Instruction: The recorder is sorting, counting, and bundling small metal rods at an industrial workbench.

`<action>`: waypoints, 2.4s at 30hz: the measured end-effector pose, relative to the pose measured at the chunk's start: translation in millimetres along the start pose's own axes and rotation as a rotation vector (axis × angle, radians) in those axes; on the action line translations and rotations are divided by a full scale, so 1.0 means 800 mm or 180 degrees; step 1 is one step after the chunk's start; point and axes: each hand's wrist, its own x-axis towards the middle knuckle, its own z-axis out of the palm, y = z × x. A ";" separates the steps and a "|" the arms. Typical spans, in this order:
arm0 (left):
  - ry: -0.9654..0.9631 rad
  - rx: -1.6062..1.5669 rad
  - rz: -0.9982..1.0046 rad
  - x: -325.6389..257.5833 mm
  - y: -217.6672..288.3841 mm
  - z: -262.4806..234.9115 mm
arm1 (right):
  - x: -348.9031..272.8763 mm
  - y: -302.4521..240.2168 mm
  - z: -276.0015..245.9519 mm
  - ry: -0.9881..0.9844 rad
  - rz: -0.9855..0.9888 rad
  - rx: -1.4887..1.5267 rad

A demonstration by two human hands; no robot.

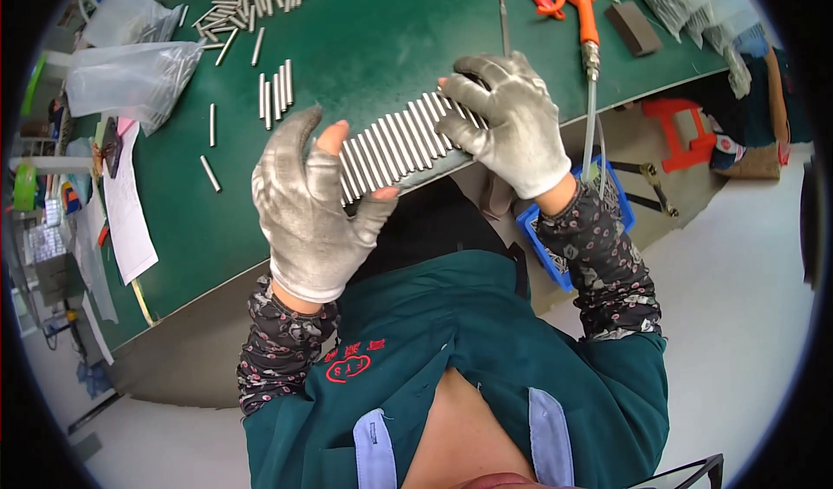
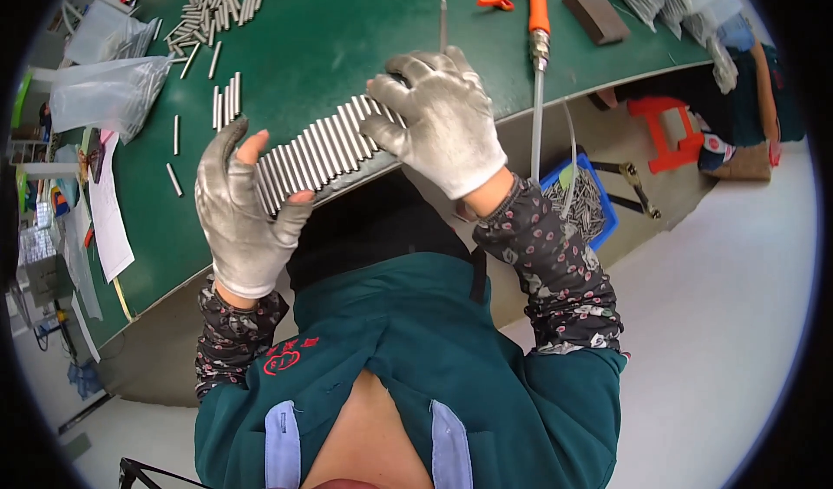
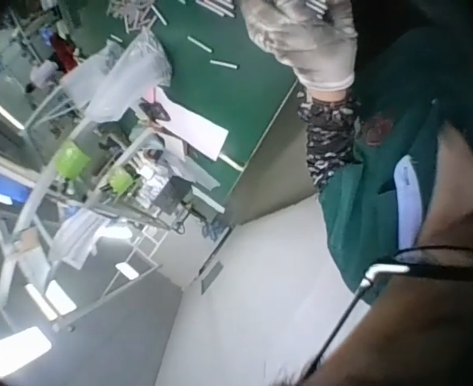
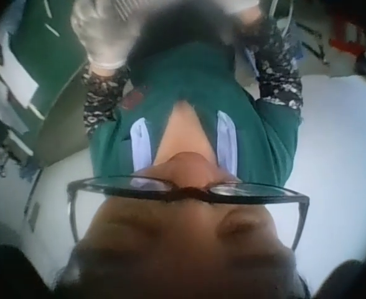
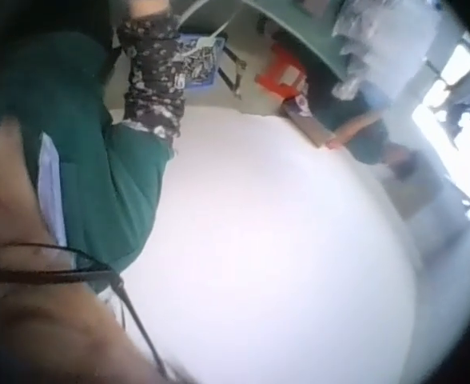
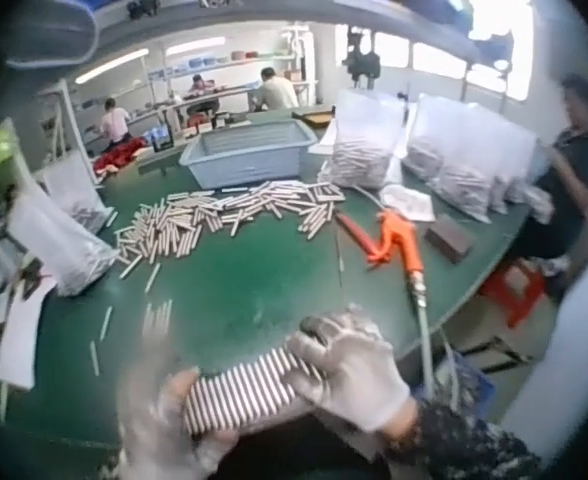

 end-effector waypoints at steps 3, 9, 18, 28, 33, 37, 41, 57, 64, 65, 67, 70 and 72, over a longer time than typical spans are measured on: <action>-0.0219 -0.0185 -0.0340 -0.004 -0.010 0.000 | -0.004 0.009 0.004 0.0007 0.0011 0.0019; 0.0010 -0.0250 -0.0598 -0.049 -0.048 -0.012 | -0.012 0.028 0.007 -0.0051 -0.0096 0.0342; -0.0173 -0.0240 -0.0993 -0.091 -0.095 -0.030 | -0.008 0.038 0.023 0.0425 -0.0109 0.0884; -0.1437 -0.0867 -0.2223 -0.039 -0.046 -0.037 | -0.006 0.035 -0.002 -0.0351 0.0024 0.1487; -0.1109 -0.0835 -0.2356 -0.036 -0.026 -0.026 | -0.008 0.025 -0.009 -0.0429 0.0094 0.1618; -0.1067 -0.0806 -0.2068 -0.030 -0.023 -0.016 | -0.005 0.010 -0.002 -0.0550 0.0257 0.1758; -0.1182 -0.0886 -0.1837 -0.014 -0.016 -0.003 | 0.002 -0.015 0.005 -0.0599 0.0166 0.1676; -0.1021 -0.1112 -0.1212 -0.003 0.000 0.018 | 0.024 -0.073 0.033 -0.0401 -0.0014 0.1653; -0.0788 -0.2050 -0.1232 -0.028 -0.006 0.008 | 0.031 -0.074 0.034 -0.0572 -0.0573 0.1018; -0.0835 -0.2054 -0.1290 -0.028 -0.007 0.009 | 0.033 -0.073 0.034 -0.0590 -0.0647 0.1028; -0.0876 -0.1965 -0.1267 -0.031 -0.007 0.009 | 0.036 -0.072 0.034 -0.0640 -0.0703 0.1103; -0.0627 -0.1610 -0.0881 -0.035 -0.013 0.011 | 0.038 -0.070 0.030 -0.0752 -0.0873 0.0984; -0.0639 -0.1683 -0.0888 -0.033 -0.014 0.007 | 0.035 -0.069 0.033 -0.0692 -0.0888 0.0948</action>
